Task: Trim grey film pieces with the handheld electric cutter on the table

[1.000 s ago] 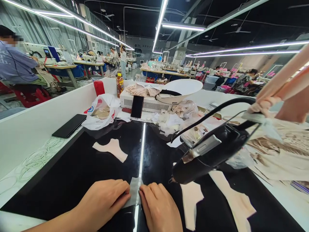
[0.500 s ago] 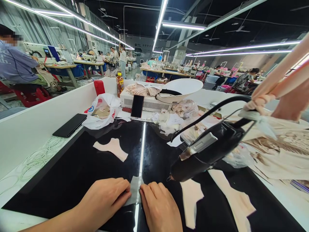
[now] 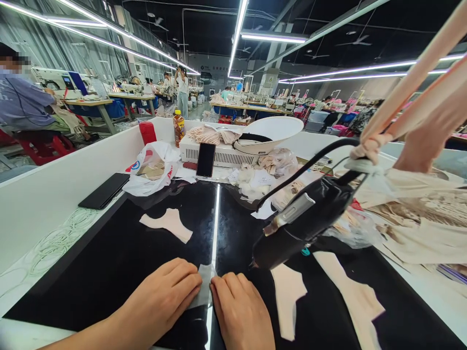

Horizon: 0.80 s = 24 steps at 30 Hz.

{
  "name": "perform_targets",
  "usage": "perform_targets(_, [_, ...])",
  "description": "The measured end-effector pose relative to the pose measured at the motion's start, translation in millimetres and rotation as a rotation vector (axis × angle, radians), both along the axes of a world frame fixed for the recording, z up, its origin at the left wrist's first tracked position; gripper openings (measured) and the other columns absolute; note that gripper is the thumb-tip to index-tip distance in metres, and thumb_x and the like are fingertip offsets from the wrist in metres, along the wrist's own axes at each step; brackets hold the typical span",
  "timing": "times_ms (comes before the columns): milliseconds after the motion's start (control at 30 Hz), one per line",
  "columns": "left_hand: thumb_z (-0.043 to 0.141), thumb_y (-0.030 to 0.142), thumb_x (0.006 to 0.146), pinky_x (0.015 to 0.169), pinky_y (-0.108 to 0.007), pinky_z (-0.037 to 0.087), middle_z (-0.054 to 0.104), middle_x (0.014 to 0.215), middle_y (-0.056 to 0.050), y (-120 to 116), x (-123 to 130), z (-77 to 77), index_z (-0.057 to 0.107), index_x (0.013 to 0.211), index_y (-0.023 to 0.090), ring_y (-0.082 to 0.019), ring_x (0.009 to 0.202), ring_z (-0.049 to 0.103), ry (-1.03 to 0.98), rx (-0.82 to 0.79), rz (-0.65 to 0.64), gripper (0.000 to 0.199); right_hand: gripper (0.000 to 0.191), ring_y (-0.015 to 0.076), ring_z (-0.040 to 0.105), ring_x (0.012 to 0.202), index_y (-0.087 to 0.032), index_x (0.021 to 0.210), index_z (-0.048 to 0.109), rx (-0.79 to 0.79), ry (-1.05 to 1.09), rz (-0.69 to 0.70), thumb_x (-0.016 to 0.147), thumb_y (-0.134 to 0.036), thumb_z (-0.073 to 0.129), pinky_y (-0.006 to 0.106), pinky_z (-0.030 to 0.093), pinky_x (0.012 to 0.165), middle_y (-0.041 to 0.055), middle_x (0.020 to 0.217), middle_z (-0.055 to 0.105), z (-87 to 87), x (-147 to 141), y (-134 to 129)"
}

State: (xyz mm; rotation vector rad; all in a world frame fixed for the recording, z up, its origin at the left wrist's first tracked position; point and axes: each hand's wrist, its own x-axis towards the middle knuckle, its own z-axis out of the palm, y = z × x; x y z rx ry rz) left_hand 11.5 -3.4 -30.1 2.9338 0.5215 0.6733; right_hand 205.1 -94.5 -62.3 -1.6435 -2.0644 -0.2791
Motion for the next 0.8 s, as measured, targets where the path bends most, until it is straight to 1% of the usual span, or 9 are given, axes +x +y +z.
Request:
perform_targets(67, [0.042, 0.009, 0.104, 0.09, -0.033, 0.055, 0.068, 0.108, -0.006, -1, 1, -4.1, 0.062, 0.112, 0.013, -0.02, 0.098, 0.065, -0.017, 0.001, -0.057, 0.022, 0.017, 0.0202, 0.061, 0.072, -0.019, 0.106, 0.062, 0.005, -0.005, -0.002, 0.108, -0.017, 0.045, 0.035, 0.049, 0.067, 0.0026, 0.083, 0.063, -0.7, 1, 0])
perform_targets(133, [0.042, 0.01, 0.105, 0.102, -0.034, 0.053, 0.067, 0.12, -0.007, -2, 1, -10.8, 0.061, 0.119, 0.011, -0.021, 0.111, 0.064, -0.036, 0.019, -0.088, 0.024, 0.02, 0.0203, 0.061, 0.071, -0.019, 0.105, 0.062, 0.02, -0.016, -0.005, 0.108, -0.017, 0.042, 0.036, 0.049, 0.066, 0.0027, 0.082, 0.063, -1.3, 1, 1])
perform_targets(233, [0.044, 0.012, 0.106, 0.11, -0.033, 0.049, 0.066, 0.129, -0.007, -3, 2, -20.3, 0.061, 0.124, 0.009, -0.021, 0.121, 0.061, -0.058, 0.055, -0.09, 0.025, 0.021, 0.0206, 0.062, 0.07, -0.019, 0.104, 0.062, 0.036, -0.034, -0.001, 0.108, -0.017, 0.042, 0.036, 0.05, 0.065, 0.0028, 0.082, 0.063, -1.2, 1, 2])
perform_targets(333, [0.044, 0.017, 0.108, 0.109, -0.033, 0.051, 0.068, 0.13, -0.007, -4, 4, -22.6, 0.063, 0.123, 0.011, -0.02, 0.122, 0.063, -0.07, 0.077, -0.069, 0.025, 0.024, 0.0209, 0.063, 0.069, -0.019, 0.103, 0.063, 0.057, -0.047, 0.007, 0.108, -0.017, 0.039, 0.036, 0.049, 0.063, 0.0036, 0.081, 0.064, 0.8, -1, 3])
perform_targets(433, [0.04, 0.021, 0.11, 0.105, -0.032, 0.054, 0.07, 0.126, -0.008, -5, 6, -18.5, 0.064, 0.121, 0.011, -0.019, 0.118, 0.066, -0.09, 0.091, -0.047, 0.029, 0.03, 0.0206, 0.062, 0.066, -0.018, 0.101, 0.063, 0.085, -0.046, 0.003, 0.109, -0.017, 0.034, 0.036, 0.049, 0.061, 0.0039, 0.079, 0.064, 2.9, -2, 3])
perform_targets(600, [0.036, 0.024, 0.112, 0.103, -0.032, 0.055, 0.072, 0.123, -0.006, -6, 7, -14.9, 0.065, 0.119, 0.011, -0.018, 0.115, 0.067, -0.112, 0.092, -0.047, 0.033, 0.024, 0.0201, 0.062, 0.067, -0.018, 0.102, 0.063, 0.041, -0.034, 0.017, 0.108, -0.016, 0.039, 0.035, 0.049, 0.062, 0.0034, 0.081, 0.063, 1.6, 0, 2])
perform_targets(800, [0.041, 0.027, 0.111, 0.105, -0.034, 0.053, 0.069, 0.128, -0.007, -5, 6, -17.2, 0.063, 0.122, 0.01, -0.02, 0.12, 0.064, -0.054, 0.075, -0.063, 0.03, 0.023, 0.0211, 0.062, 0.067, -0.018, 0.103, 0.064, 0.019, -0.044, 0.002, 0.106, -0.015, 0.042, 0.037, 0.05, 0.061, 0.0034, 0.081, 0.064, -2.6, 0, 3])
